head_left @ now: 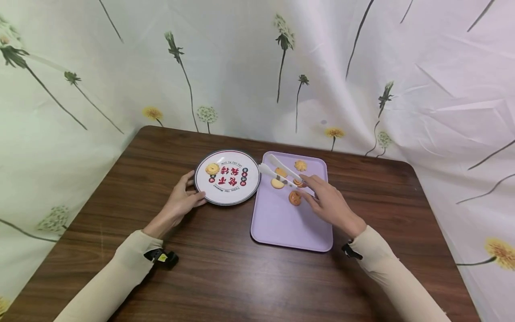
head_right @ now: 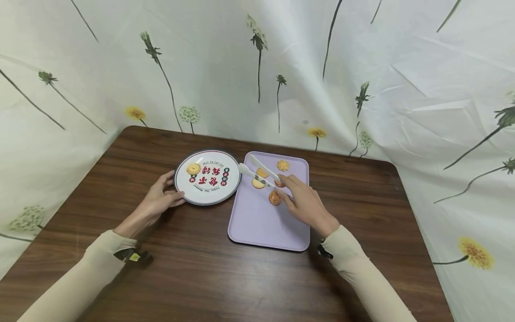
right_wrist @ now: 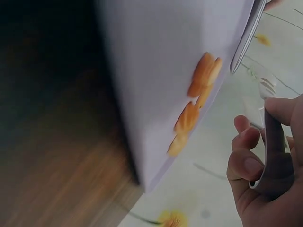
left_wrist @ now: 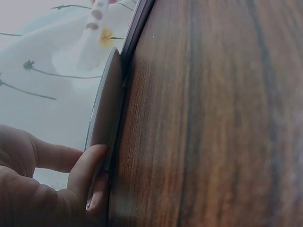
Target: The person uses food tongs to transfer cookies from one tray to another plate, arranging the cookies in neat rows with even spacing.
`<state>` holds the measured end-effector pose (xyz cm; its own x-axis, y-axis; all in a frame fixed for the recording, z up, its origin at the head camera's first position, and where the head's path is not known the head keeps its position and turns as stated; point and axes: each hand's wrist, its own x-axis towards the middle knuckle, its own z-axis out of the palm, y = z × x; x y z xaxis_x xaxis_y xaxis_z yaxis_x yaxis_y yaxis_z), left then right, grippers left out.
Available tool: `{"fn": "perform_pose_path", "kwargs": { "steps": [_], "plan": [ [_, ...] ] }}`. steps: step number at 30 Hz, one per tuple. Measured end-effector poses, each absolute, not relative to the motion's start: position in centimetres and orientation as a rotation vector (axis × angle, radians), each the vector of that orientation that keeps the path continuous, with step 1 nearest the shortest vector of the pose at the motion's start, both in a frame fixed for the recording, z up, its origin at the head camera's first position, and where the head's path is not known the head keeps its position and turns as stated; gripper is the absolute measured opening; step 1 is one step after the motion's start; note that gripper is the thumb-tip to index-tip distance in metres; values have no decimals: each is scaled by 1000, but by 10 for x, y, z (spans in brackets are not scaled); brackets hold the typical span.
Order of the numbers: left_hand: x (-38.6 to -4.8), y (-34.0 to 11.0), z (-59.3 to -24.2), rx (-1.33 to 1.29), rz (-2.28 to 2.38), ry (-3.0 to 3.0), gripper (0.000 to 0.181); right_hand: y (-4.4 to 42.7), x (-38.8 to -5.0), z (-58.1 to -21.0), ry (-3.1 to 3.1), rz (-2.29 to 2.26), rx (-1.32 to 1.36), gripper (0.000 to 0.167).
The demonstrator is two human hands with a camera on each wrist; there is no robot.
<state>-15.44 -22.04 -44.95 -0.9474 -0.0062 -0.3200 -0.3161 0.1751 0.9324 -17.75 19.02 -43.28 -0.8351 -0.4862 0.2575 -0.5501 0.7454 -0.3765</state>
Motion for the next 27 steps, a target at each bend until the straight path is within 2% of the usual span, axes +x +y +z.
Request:
{"fn": "perform_pose_path", "kwargs": {
  "steps": [11,27],
  "plan": [
    [-153,-222,-447,-297,1857,2179,89,231,-137,-436,-2873,567,734,46],
    [-155,-222,-446,-294,1846,2172,89,244,-103,-439,-2904,496,675,49]
  ]
}}
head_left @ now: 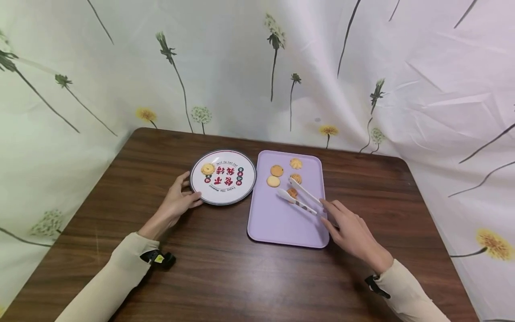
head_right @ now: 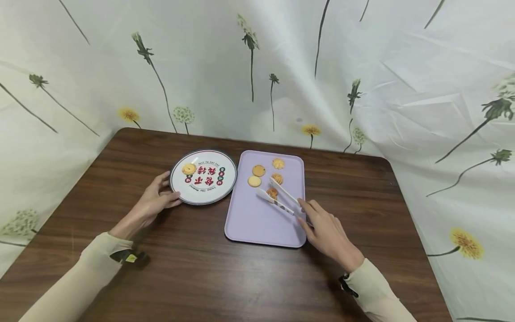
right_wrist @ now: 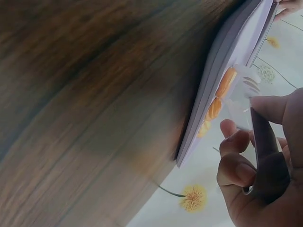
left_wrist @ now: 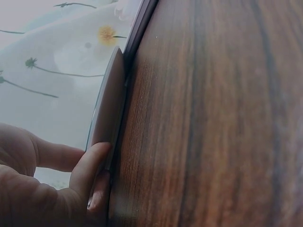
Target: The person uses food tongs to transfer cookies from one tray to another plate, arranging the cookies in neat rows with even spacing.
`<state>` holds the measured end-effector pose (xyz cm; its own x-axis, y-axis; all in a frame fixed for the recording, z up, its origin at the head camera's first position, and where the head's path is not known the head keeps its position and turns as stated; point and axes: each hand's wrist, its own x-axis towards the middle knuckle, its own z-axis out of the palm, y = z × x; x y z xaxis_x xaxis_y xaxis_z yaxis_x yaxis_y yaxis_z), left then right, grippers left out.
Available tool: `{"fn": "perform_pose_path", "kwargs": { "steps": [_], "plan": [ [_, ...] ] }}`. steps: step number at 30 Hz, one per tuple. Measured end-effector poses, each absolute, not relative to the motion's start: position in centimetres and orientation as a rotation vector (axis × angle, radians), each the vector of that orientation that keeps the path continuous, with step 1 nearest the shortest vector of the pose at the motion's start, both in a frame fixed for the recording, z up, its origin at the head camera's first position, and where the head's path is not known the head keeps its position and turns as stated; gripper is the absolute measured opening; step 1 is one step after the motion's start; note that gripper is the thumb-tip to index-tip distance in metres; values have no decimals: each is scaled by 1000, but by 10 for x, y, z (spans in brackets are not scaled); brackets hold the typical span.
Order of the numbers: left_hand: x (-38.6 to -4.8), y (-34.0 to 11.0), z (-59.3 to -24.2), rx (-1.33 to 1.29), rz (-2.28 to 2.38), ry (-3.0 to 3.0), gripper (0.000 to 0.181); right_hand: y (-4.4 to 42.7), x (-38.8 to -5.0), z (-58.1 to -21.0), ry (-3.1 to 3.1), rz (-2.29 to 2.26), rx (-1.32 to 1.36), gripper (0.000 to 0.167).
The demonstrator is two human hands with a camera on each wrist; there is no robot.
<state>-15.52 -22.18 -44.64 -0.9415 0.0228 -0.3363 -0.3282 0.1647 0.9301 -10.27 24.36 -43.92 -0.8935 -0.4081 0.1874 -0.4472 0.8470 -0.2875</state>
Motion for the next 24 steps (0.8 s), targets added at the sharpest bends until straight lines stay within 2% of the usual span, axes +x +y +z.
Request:
{"fn": "perform_pose_path", "kwargs": {
  "steps": [10,24],
  "plan": [
    [-155,-223,-448,-282,1848,2179,88,258,-89,-440,-2938,473,580,51],
    [-155,-221,-448,-293,1830,2201,88,266,-84,-446,-2877,442,607,46]
  ]
}}
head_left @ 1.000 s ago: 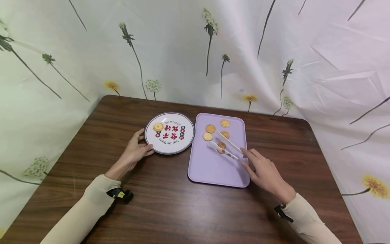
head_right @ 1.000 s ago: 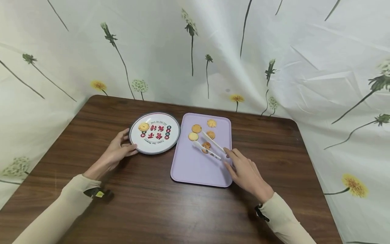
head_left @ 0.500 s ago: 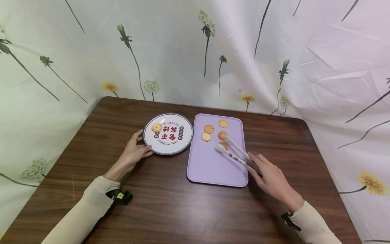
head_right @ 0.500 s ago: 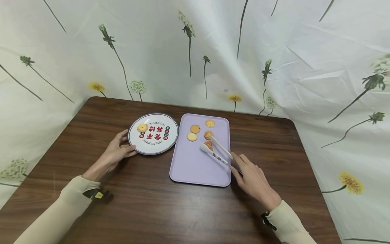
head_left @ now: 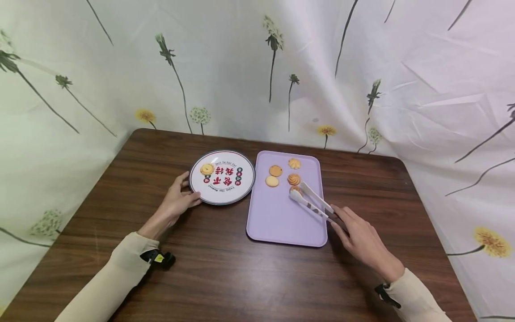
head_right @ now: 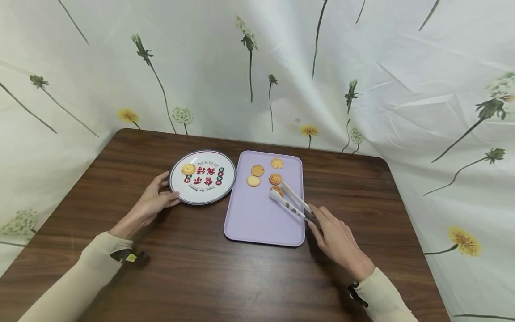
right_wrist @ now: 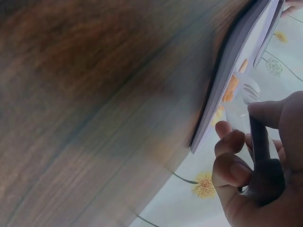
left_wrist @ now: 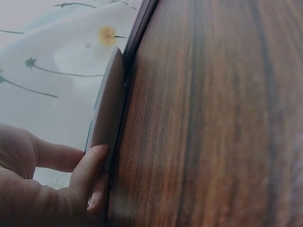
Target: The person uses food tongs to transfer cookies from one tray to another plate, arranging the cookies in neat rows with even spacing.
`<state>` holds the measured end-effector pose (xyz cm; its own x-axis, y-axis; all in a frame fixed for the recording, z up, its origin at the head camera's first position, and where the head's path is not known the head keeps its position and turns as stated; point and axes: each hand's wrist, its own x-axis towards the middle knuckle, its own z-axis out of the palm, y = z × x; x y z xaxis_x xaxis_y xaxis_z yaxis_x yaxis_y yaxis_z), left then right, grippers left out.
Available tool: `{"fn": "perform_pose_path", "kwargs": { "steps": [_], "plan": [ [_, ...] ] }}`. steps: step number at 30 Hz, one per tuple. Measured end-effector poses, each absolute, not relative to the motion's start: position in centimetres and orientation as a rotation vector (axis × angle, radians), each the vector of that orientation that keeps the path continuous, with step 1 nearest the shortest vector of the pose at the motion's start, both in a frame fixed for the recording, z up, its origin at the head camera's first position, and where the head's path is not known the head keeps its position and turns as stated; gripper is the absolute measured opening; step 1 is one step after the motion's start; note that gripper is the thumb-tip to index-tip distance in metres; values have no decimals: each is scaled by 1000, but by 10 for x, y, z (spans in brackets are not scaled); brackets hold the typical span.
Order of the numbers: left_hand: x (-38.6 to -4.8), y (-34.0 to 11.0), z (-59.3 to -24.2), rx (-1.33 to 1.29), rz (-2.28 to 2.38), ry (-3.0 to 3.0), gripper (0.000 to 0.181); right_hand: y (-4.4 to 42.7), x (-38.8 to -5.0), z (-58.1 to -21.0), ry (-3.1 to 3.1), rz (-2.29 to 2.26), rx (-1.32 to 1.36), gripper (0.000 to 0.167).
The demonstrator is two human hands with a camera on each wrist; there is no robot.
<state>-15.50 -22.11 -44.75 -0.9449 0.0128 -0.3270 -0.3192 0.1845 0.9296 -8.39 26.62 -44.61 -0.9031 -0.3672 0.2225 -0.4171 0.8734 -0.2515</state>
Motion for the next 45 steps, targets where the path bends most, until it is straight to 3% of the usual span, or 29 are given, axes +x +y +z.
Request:
{"fn": "perform_pose_path", "kwargs": {
  "steps": [28,45],
  "plan": [
    [-153,-223,-449,-292,1837,2190,87,262,-87,-445,-2775,419,697,43],
    [-154,-222,-451,-302,1853,2176,87,230,-133,-436,-2750,479,833,44]
  ]
}}
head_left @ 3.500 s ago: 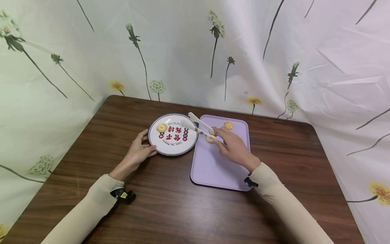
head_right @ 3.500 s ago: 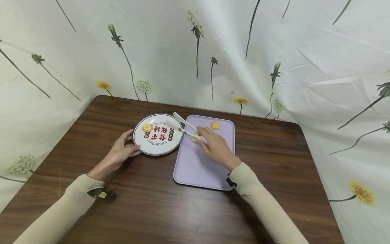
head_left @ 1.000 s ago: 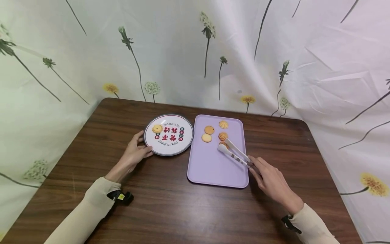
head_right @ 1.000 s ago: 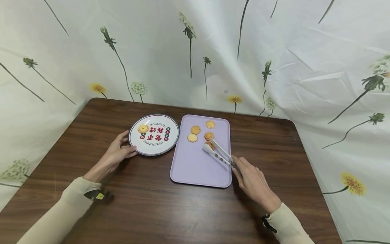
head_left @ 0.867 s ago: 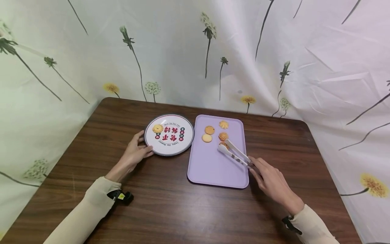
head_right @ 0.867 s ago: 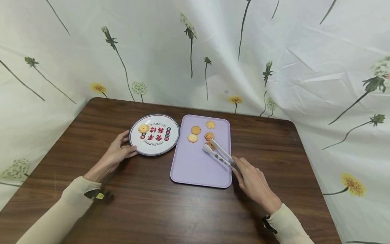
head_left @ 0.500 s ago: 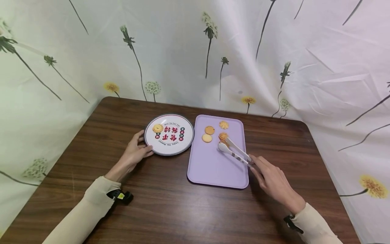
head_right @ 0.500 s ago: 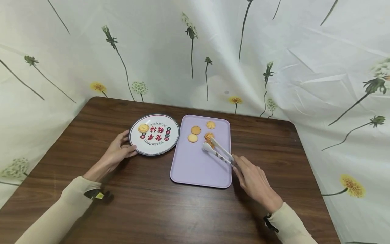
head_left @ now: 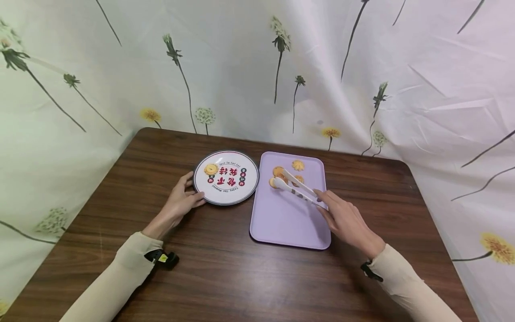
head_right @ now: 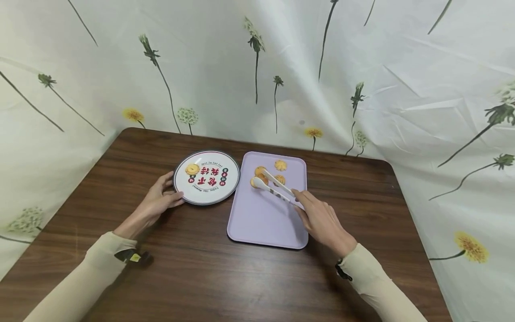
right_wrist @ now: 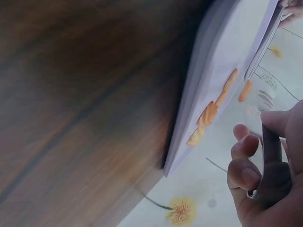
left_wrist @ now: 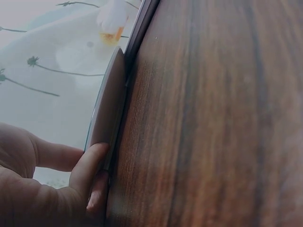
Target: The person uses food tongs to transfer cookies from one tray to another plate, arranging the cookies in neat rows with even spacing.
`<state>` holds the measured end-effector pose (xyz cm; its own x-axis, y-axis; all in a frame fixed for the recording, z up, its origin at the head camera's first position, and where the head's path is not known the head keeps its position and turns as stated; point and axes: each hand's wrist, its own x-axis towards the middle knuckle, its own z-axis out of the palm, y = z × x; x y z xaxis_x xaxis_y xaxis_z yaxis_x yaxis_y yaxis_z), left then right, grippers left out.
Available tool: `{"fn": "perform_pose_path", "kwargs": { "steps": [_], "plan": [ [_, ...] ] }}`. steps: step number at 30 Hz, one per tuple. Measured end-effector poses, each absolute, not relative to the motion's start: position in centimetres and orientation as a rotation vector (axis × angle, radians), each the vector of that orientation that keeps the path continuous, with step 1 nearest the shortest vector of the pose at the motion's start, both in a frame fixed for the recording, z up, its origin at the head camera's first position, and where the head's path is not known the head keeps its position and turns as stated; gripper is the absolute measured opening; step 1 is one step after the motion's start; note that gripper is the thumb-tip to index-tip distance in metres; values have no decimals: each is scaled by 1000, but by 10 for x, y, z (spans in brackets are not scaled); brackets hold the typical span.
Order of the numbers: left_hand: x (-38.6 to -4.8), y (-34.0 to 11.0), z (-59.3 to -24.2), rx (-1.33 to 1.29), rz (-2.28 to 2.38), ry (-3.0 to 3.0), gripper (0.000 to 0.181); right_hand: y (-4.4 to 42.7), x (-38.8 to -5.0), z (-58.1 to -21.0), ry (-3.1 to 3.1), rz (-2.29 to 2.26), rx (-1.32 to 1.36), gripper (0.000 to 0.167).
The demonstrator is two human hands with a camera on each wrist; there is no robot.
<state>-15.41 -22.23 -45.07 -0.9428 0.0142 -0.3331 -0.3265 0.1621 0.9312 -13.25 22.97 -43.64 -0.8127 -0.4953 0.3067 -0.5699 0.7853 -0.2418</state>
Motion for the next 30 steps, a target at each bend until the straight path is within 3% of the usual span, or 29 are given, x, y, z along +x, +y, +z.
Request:
{"fn": "perform_pose_path", "kwargs": {
  "steps": [16,30],
  "plan": [
    [-159,-221,-447,-282,1873,2190,86,168,-190,-432,-2712,566,987,42],
    [-153,-222,-449,-298,1882,2167,86,125,-210,-443,-2751,500,1092,40]
  ]
}}
